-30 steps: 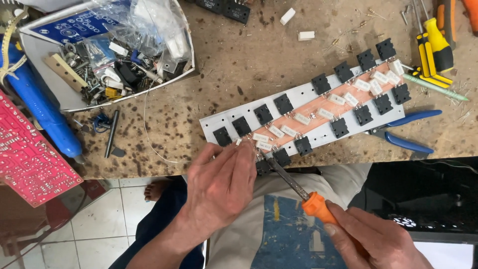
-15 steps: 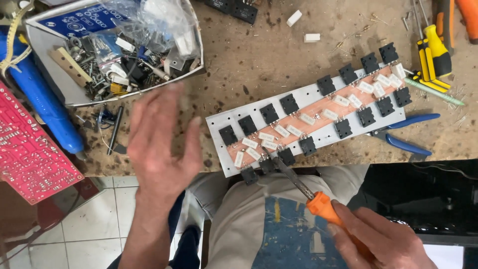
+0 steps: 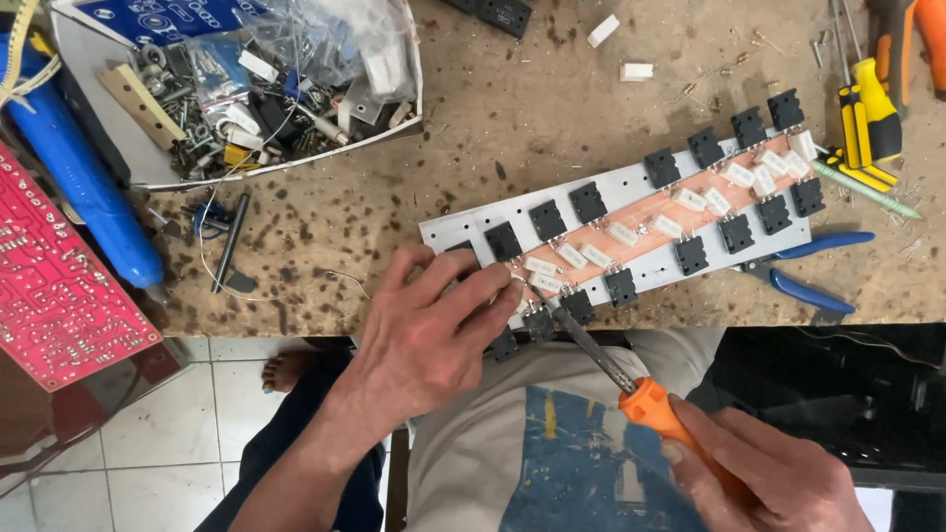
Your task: Soldering multiple white resistors onto a heatsink assembly containing transistors.
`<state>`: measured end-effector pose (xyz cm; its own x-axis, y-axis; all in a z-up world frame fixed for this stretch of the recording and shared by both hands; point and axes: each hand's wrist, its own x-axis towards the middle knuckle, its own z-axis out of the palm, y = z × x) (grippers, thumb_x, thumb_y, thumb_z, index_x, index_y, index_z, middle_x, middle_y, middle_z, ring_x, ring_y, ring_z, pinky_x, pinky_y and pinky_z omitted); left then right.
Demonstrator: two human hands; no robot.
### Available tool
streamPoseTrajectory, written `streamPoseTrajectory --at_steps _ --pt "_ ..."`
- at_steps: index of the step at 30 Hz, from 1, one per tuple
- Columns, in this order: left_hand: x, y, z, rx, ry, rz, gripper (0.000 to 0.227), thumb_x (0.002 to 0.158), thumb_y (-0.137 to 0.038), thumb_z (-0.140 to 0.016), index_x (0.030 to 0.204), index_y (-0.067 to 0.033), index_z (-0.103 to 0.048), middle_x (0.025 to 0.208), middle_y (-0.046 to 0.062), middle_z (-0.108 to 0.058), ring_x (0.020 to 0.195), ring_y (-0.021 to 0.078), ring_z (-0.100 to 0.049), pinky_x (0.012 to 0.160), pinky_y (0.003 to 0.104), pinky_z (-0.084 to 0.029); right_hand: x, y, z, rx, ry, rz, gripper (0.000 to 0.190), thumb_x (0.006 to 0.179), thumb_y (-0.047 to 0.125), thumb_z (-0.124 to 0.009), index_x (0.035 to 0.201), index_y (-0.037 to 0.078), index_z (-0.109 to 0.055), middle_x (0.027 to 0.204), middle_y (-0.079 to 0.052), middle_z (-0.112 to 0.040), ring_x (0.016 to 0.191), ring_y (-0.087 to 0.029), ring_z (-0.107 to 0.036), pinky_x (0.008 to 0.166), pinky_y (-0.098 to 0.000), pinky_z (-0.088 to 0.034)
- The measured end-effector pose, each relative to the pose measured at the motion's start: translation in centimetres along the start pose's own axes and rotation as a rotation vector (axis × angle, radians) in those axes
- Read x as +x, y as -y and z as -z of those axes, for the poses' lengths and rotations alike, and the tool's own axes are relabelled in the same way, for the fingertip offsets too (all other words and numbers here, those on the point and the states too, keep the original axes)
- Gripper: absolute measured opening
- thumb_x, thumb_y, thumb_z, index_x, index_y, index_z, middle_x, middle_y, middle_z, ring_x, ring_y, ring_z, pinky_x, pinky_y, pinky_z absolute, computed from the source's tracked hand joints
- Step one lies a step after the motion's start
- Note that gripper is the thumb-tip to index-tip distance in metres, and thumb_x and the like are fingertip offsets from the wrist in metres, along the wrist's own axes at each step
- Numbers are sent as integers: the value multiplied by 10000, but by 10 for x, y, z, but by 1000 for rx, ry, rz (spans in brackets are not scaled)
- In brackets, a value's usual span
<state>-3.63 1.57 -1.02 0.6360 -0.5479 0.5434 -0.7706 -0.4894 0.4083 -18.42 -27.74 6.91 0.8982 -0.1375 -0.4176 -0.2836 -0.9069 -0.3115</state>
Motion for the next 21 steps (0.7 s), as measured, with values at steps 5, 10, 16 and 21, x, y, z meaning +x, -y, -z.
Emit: streamPoseTrajectory --at_steps 5,10,16,21 --pt "5 -2 3 25 3 -8 221 887 110 -712 1059 -28 -703 1132 67 -665 950 265 -607 791 412 -432 4 8 2 44 13 -15 502 752 273 -813 1252 230 -785 815 -27 -783 490 -159 -645 547 -427 -492" --pt "10 -6 10 67 1 -35 66 980 27 -763 1015 -4 -716 1135 59 -676 960 242 -603 768 387 -417 0 7 -3 49 -32 -12 499 739 280 -817 1234 223 -788 921 -51 -801 513 -169 -741 530 -432 -524" --pt "8 -3 8 45 29 -28 103 976 1 -798 1009 -15 -701 1114 39 -690 986 234 -600 777 383 -429 -9 17 -5 -143 -104 109 409 814 373 -743 1191 220 -787 809 30 -710 499 -113 -629 502 -304 -504" --pt "2 -1 2 56 34 -1 149 962 -52 -826 1041 -65 -700 1110 -1 -688 994 206 -592 801 367 -426 -17 36 -12 -173 -237 77 326 820 293 -740 1131 225 -814 802 9 -716 488 -193 -622 513 -316 -521"
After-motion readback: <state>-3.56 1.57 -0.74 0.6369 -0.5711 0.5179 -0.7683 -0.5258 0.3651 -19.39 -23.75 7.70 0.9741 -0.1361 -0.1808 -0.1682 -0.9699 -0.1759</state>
